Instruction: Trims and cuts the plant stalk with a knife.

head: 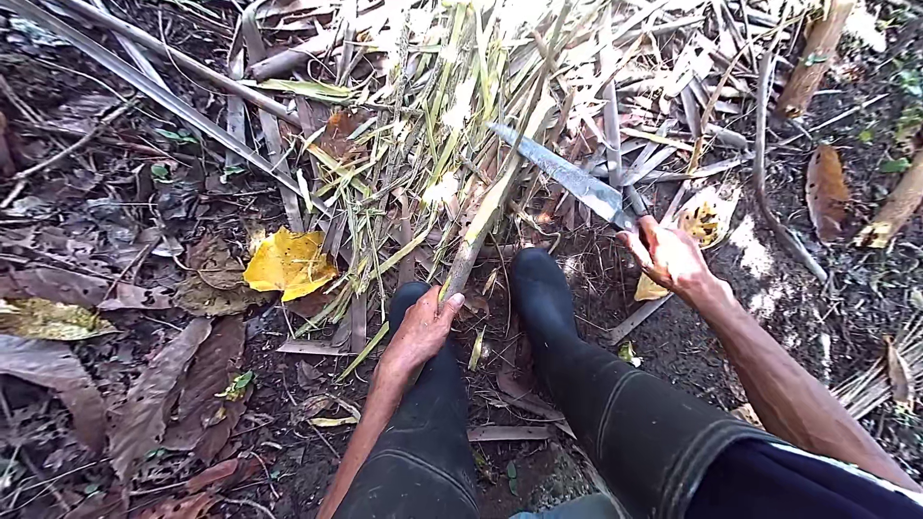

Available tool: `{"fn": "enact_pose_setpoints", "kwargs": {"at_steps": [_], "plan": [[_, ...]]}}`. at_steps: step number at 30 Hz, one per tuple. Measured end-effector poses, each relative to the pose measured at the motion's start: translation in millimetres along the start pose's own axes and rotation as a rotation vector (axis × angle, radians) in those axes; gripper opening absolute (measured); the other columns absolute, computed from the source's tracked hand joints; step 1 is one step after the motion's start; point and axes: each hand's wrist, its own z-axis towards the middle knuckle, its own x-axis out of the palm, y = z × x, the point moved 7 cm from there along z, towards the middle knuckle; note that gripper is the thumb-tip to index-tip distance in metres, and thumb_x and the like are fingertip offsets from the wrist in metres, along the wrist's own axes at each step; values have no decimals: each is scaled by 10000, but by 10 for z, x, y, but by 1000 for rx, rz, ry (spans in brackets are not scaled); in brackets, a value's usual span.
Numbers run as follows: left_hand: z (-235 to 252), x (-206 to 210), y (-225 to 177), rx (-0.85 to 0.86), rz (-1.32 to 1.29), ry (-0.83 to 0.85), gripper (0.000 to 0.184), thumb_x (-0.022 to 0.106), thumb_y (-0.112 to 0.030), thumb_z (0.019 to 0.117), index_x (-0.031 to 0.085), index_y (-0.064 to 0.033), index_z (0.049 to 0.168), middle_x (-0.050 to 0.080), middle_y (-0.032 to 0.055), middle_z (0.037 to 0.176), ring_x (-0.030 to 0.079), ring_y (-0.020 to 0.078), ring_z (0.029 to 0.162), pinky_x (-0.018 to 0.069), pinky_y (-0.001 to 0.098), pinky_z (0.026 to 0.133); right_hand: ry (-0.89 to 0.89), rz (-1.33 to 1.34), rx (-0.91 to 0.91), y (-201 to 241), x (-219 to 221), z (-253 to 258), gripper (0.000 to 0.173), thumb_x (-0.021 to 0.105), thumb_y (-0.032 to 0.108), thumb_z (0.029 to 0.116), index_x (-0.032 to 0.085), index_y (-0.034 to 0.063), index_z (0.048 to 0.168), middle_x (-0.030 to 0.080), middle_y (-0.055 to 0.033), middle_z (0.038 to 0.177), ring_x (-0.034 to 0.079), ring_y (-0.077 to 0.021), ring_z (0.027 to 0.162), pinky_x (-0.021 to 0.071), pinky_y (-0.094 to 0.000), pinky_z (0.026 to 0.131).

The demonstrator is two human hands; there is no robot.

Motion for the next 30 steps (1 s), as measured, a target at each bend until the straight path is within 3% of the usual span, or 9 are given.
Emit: {"fn": "enact_pose_setpoints", "kwargs": {"at_steps": [4,9,12,17,20,22,24,26,30], "plan": [[-24,-32,-39,24,142,-82,443,461,-460,1080,561,-55,1230,593,107,836,615,230,676,544,445,683,17,-90,-109,107,-79,-67,671,335,673,1034,603,63,1115,595,-189,707,632,-431,602,481,-616,494],[-9,-37,-14,16,117,-80,432,459,-453,1083,548,-65,1252,580,85,821,600,199,628,547,406,637,53,-19,72,-18,-189,255,666,357,601,1059,600,-16,1129,648,-262,818,674,-505,796,508,-685,676],[-10,-48,6,4,99,-71,433,457,-458,1082,552,-72,1254,575,77,808,594,189,611,548,394,623,43,-38,-51,46,-104,148,598,359,583,1058,610,42,1098,612,-185,710,654,-428,659,499,-622,559],[20,-30,33,0,75,-39,422,453,-452,1087,549,-73,1246,567,67,785,583,177,586,546,372,600,84,-56,-68,113,41,196,577,414,563,1054,609,21,1070,637,-205,741,676,-451,713,510,-642,602],[17,-40,52,-5,50,-48,419,454,-460,1084,558,-81,1227,561,54,771,577,167,575,544,365,588,-20,-41,-133,210,125,11,564,410,602,1047,622,83,1111,614,-146,690,641,-380,593,498,-597,509],[18,-44,56,2,47,-48,418,459,-465,1081,556,-84,1220,560,51,770,579,164,575,546,361,587,-31,-71,-167,291,112,21,536,459,584,1021,637,79,1032,608,-114,663,634,-344,558,496,-567,482],[16,-35,56,4,48,-35,422,462,-459,1082,548,-81,1249,567,56,776,584,167,575,551,361,587,32,-92,-103,247,71,88,553,454,582,1030,634,60,1064,645,-158,718,673,-401,637,522,-609,539],[8,-14,45,2,51,-28,420,463,-458,1082,542,-82,1251,557,55,775,576,169,579,546,362,592,111,-33,58,149,-11,220,597,423,573,1055,612,14,1143,671,-243,828,688,-490,800,522,-675,675],[6,-36,24,7,61,-43,414,463,-465,1079,556,-82,1206,548,44,759,569,164,574,536,360,590,110,-35,34,104,-77,319,618,385,577,1064,592,-5,1098,643,-228,795,677,-469,778,517,-652,670]]}}
